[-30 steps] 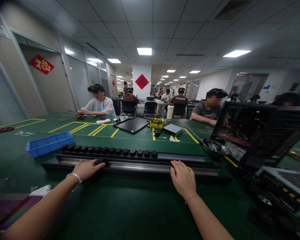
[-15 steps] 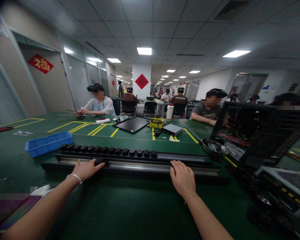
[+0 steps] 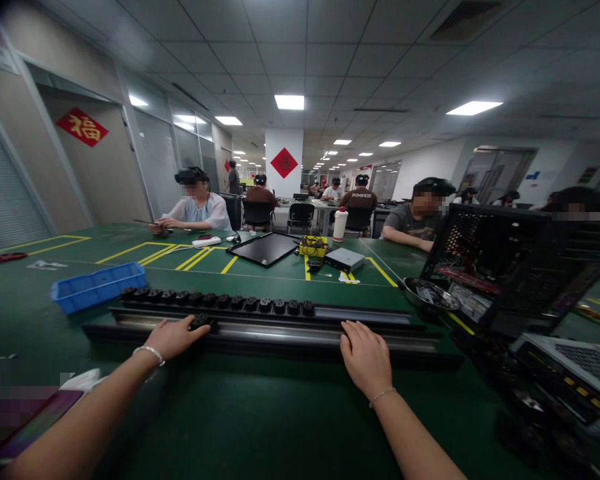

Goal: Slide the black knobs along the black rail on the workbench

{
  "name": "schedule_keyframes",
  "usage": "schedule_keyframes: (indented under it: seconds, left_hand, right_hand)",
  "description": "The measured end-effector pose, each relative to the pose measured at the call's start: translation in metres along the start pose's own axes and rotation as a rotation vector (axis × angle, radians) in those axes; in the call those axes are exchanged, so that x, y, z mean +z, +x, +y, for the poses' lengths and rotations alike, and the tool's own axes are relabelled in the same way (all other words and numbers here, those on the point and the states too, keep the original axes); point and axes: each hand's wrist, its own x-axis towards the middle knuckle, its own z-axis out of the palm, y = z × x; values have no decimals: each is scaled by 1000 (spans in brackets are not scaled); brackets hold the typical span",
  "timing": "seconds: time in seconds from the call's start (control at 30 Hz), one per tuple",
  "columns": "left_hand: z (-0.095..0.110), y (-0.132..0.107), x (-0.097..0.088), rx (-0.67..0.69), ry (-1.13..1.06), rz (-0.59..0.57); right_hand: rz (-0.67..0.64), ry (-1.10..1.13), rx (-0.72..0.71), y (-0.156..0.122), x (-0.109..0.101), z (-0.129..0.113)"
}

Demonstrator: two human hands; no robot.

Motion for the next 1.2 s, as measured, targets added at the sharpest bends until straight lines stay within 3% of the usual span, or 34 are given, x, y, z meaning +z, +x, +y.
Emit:
schedule_keyframes:
  seconds: [0.5, 0.87, 1.2]
  left_hand:
    - [0, -2, -4, 49, 44, -14]
    - [-4, 2, 7, 25, 42, 16]
    - [0, -8, 13, -11, -24, 158]
  right_hand:
    - [17, 8, -2, -1, 5, 2]
    - [1, 4, -1, 0, 3, 1]
    - [7, 8, -4, 0, 2, 1]
